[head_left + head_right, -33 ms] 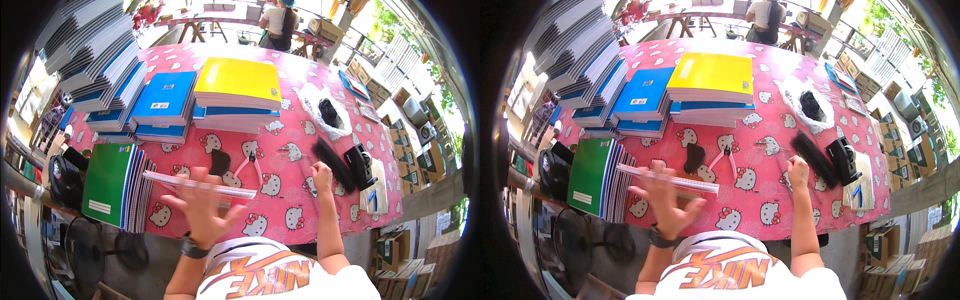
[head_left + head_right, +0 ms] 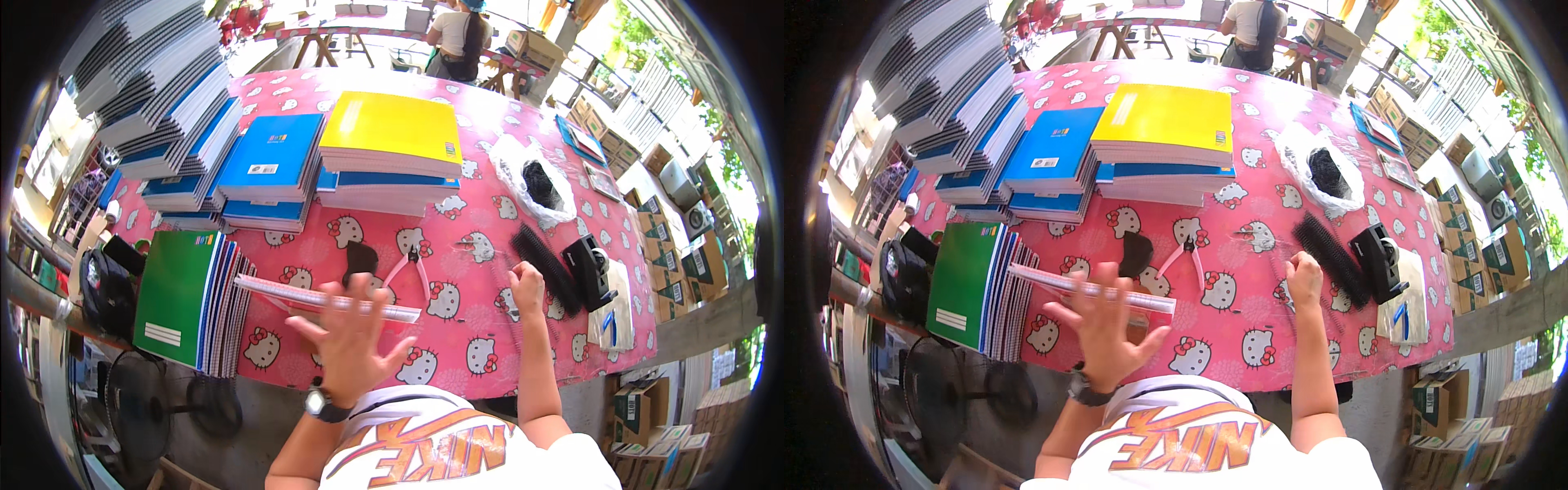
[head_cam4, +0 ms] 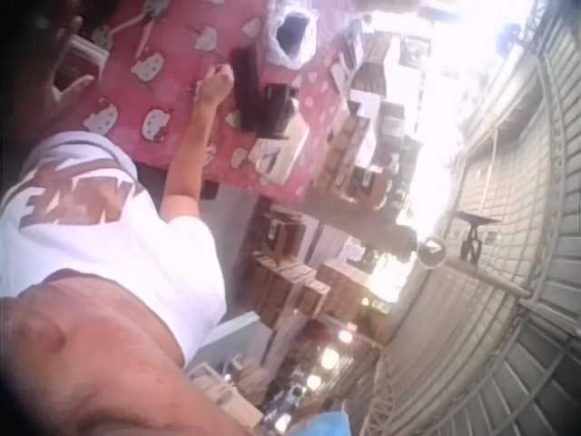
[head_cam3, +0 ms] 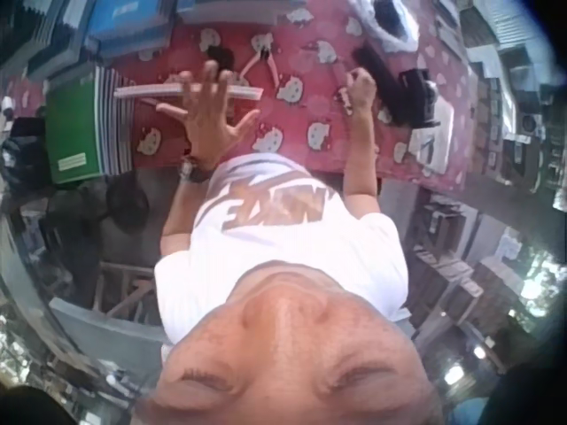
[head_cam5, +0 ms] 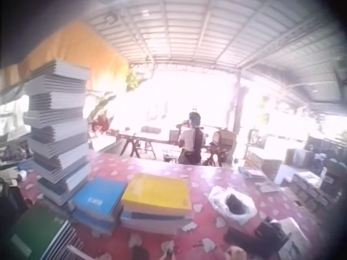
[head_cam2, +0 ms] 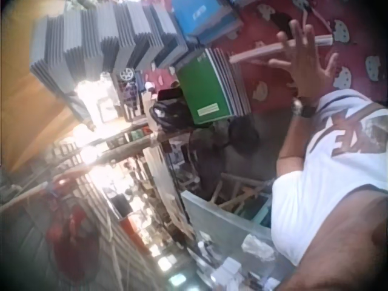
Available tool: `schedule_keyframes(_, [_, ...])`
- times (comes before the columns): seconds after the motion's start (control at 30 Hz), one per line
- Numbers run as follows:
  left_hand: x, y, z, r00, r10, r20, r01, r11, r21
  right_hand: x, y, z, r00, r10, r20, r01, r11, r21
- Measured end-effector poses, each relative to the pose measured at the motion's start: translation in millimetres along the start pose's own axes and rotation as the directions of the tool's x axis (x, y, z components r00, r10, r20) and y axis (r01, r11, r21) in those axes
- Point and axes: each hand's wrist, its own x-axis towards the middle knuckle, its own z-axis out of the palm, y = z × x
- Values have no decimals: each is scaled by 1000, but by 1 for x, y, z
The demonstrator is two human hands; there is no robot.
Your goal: The person binds notebooks by hand using plastic spiral coils. They select notebooks of various colors from stacks, manually thread a plastic coil through the pre-punched holes along the edge of each notebook, and then set the bound notebooks into a new stack.
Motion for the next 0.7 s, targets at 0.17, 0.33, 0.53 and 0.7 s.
schedule_keyframes(0.17, [6,-3,34,995,30,90,-18,992,-127,-2,-13,-4,984,106,144,-125,983,134])
schedule_keyframes(0.33, [10,5,46,996,65,-54,-73,986,-150,-32,-70,-18,969,-136,205,18,869,494])
schedule_keyframes(0.53, [15,1,28,994,74,80,-48,956,-289,-64,-167,-70,824,-436,362,-8,630,776])
schedule_keyframes(0.7, [18,-11,13,994,97,49,-59,860,-507,-60,-171,-67,822,-497,279,140,651,746])
